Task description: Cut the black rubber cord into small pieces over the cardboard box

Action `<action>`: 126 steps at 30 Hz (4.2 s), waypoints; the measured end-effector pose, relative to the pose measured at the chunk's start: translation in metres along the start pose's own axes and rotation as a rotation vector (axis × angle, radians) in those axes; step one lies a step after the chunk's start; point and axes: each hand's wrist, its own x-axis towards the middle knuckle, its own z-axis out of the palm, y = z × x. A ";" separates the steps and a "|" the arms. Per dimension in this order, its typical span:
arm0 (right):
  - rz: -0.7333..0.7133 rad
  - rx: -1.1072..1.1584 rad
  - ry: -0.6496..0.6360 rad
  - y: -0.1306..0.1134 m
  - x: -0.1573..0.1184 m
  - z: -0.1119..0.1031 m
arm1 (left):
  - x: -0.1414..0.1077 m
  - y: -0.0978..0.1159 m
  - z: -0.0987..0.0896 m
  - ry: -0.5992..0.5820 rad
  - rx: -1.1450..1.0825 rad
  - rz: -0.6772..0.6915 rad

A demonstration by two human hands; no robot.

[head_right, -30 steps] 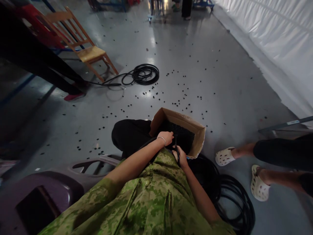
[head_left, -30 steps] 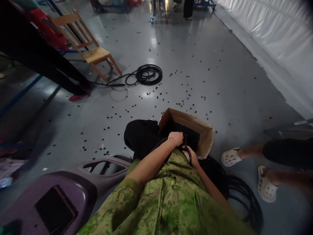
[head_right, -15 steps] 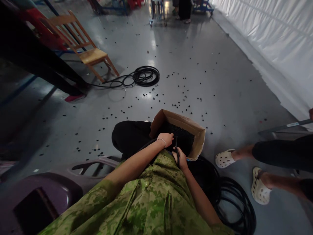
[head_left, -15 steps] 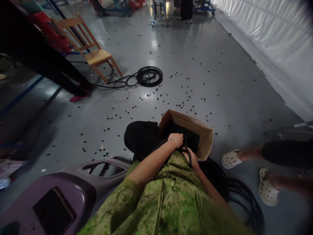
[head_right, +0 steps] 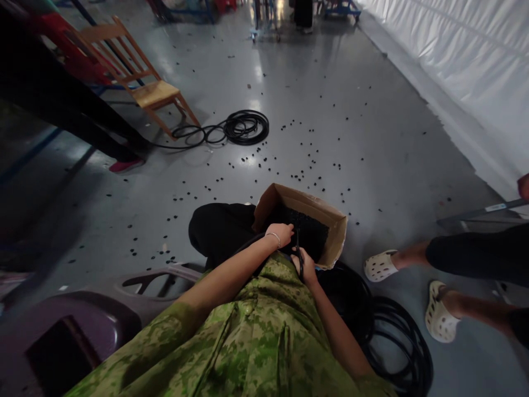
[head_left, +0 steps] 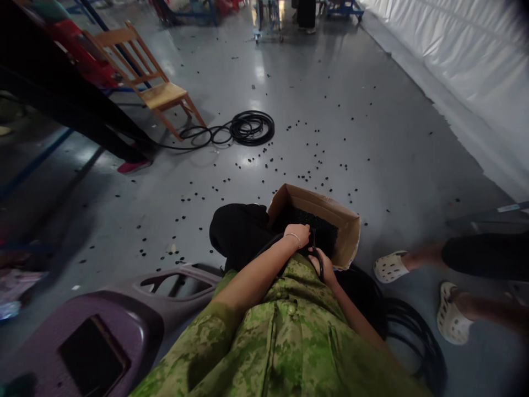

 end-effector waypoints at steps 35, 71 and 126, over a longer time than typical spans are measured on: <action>-0.066 -0.016 0.027 0.002 0.002 0.002 | -0.005 0.003 -0.006 -0.016 -0.017 0.030; 0.053 0.105 -0.023 -0.012 0.008 0.000 | -0.001 0.002 -0.001 0.000 -0.028 -0.012; -0.013 -0.063 -0.023 -0.011 0.011 0.002 | -0.007 0.000 -0.010 0.024 -0.074 -0.032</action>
